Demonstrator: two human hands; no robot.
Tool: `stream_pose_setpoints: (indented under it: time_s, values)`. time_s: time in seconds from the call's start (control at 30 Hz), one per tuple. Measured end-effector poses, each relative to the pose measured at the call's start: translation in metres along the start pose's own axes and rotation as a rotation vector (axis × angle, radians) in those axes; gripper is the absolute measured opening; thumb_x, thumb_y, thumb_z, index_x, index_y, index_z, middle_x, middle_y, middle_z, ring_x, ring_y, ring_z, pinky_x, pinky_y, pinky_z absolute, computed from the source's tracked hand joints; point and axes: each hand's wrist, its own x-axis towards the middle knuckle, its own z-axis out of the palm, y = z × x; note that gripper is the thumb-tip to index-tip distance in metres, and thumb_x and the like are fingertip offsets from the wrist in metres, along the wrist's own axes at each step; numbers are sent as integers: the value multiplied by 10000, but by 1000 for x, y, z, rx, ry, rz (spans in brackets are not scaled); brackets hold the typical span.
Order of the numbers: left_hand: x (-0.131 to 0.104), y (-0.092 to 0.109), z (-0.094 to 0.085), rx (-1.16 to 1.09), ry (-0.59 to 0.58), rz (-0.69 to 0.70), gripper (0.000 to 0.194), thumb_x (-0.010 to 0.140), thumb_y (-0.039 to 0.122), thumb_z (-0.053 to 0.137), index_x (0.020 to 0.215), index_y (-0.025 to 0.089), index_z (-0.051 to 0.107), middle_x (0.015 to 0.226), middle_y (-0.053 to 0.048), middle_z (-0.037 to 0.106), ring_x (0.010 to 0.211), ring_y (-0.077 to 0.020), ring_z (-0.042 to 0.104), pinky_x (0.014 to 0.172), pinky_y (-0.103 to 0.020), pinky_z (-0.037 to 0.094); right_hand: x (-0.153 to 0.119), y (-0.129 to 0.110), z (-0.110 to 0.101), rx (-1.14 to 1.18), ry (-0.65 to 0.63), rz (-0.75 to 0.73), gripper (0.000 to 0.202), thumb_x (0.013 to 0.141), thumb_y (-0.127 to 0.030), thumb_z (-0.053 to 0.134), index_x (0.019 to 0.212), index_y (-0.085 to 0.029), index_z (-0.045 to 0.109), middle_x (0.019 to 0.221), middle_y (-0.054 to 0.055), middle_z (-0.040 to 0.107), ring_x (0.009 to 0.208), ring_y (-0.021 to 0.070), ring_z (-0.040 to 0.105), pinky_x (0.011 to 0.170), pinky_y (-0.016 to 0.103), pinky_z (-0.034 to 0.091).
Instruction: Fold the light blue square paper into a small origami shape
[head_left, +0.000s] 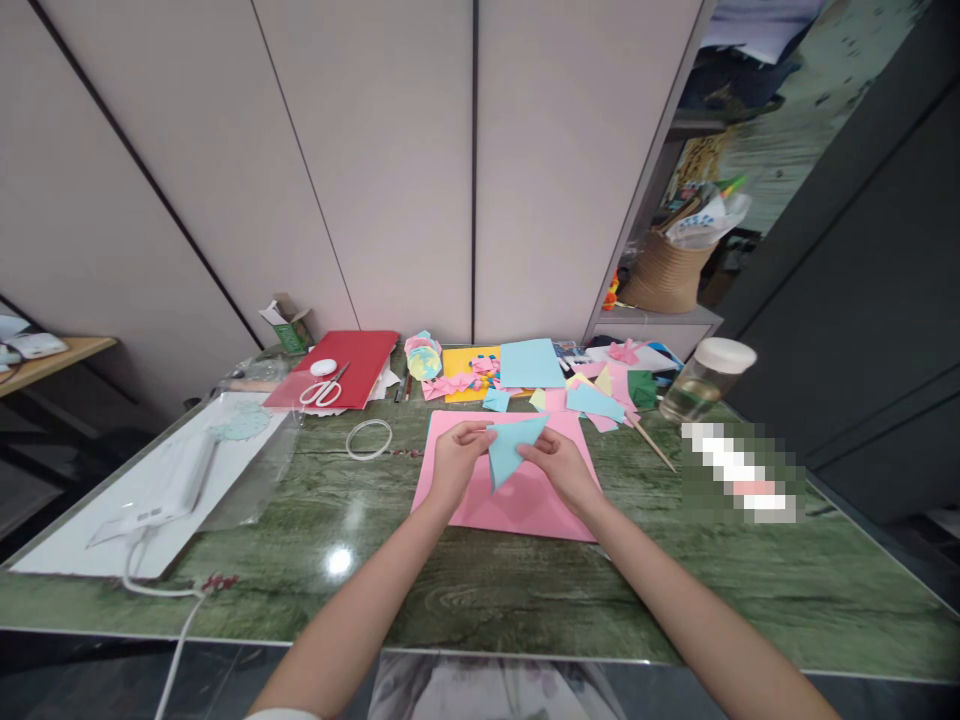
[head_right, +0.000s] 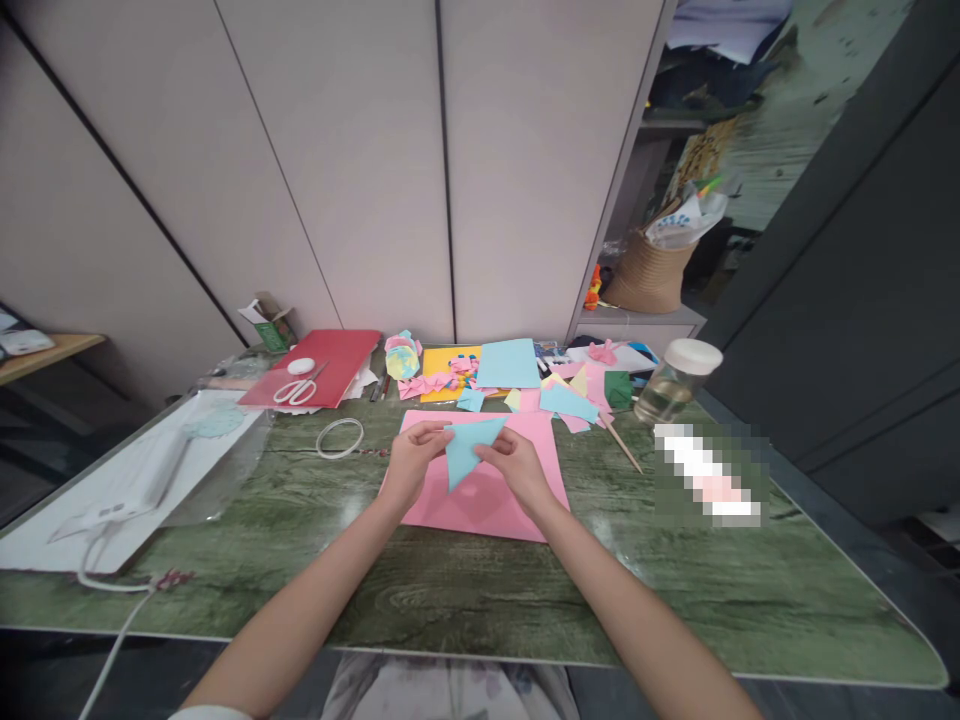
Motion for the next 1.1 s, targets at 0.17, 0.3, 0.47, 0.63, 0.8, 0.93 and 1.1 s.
stream_pose_setpoints:
  time_s: [0.17,0.3,0.47,0.63,0.8,0.93,1.1]
  values:
    - [0,0,0,-2,-2,2,313,583,318,704,828,132,643,671,-41,661,617,-138,601,633,-278,491,0,1,-1,2,-14,-7,370,625,-355,669,938,-176,587,915,62,654,819,202,603,794,372,464]
    - [1,-1,-1,6,10,-16,320,571,318,710,824,132,644,660,-37,658,615,-138,600,635,-279,491,0,3,0,-23,5,-6,410,624,-369,662,978,-188,558,853,48,654,785,196,600,760,362,468]
    - [6,-13,-2,31,32,-19,340,573,332,700,842,133,634,630,-22,638,593,-128,591,616,-274,486,4,14,-3,-115,45,1,626,668,-374,617,1210,-222,342,716,-5,623,685,168,593,671,334,473]
    - [18,-31,-11,203,79,-61,341,588,310,684,879,140,629,552,4,596,520,-110,550,547,-237,452,0,15,-21,-657,223,-304,631,753,-342,529,1301,-203,248,1066,111,532,967,219,526,824,410,425]
    - [24,-40,-17,362,89,-80,283,598,284,668,849,156,637,547,-2,611,509,-121,549,490,-207,395,-11,13,-29,-1310,-354,-648,420,835,-276,429,1253,-251,397,1280,76,442,1206,228,348,976,436,293]
    - [24,-39,-14,442,61,-132,250,633,259,644,864,168,616,547,3,620,521,-132,567,514,-215,411,-10,25,-24,-1415,-591,-624,584,814,-429,438,1330,-206,278,1368,85,329,1268,248,253,1025,484,199]
    - [30,-28,-24,568,-136,-175,241,703,256,591,937,199,584,669,-13,661,660,-170,623,613,-255,469,-4,34,-27,-1374,-684,-529,638,794,-459,460,1344,-220,241,1400,79,255,1287,257,205,1036,494,178]
